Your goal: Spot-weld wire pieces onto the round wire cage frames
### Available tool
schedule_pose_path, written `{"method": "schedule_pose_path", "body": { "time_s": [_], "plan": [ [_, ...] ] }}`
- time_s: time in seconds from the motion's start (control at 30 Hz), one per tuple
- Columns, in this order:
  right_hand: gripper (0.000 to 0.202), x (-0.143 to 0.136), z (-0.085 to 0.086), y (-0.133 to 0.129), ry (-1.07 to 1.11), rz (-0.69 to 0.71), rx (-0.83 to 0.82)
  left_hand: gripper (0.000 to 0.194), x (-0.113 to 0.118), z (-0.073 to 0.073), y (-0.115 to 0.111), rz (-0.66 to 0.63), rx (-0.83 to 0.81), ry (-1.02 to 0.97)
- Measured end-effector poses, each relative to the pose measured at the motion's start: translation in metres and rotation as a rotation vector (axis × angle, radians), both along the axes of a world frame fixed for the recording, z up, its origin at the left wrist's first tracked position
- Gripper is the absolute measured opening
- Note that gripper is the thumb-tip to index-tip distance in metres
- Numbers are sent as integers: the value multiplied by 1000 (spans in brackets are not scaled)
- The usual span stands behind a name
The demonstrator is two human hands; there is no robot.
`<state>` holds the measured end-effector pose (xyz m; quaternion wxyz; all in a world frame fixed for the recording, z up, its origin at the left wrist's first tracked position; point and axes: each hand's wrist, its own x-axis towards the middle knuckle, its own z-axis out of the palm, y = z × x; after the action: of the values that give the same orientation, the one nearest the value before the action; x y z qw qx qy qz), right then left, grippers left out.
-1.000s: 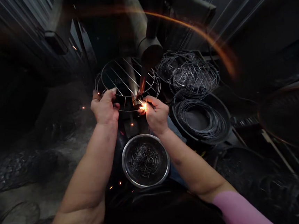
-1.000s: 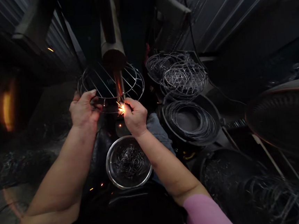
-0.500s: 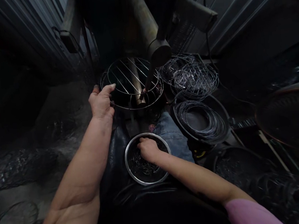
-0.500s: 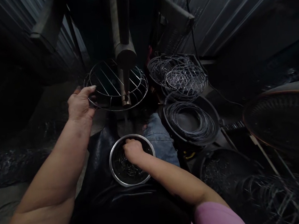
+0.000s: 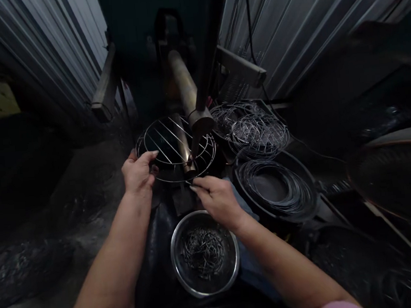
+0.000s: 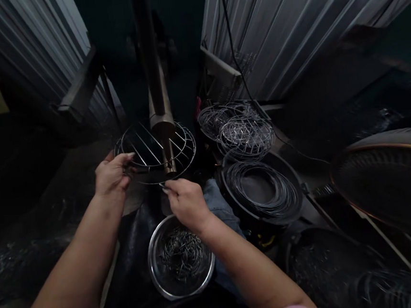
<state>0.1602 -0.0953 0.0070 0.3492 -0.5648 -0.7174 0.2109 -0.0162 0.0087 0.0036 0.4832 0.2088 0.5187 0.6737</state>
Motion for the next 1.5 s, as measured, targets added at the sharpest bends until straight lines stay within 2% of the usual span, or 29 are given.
{"method": "schedule_pose_path", "body": {
  "time_s": [0.1, 0.23, 0.4, 0.57, 0.77, 1.0, 1.27, 1.4, 1.5],
  "plan": [
    [23, -13, 4, 21, -44, -114, 131, 40, 7, 0, -17, 45, 33, -14],
    [22, -21, -11, 31, 109, -221, 175, 41, 18, -2, -31, 46, 73, -45],
    [17, -18, -31, 28, 482, -267, 103, 42, 24, -2, -28, 42, 87, -72],
    [18, -18, -41, 29, 645, -280, 37, 41, 25, 0, -23, 28, 88, -90],
    [19, -19, -43, 29, 667, -317, 80, 44, 26, 4, -18, 29, 59, -106],
    [19, -20, -43, 37, 652, -310, 126, 46, 26, 2, -10, 16, 17, -95],
    [18, -18, -36, 41, 699, -303, 58, 42, 26, 2, -4, 24, -25, -48],
    [18, -9, -29, 35, 607, -249, -33, 44, 26, 4, -5, 17, -29, -65],
    [19, -8, -29, 32, 607, -272, -55, 46, 26, 2, -4, 18, -36, -74]
  ]
}}
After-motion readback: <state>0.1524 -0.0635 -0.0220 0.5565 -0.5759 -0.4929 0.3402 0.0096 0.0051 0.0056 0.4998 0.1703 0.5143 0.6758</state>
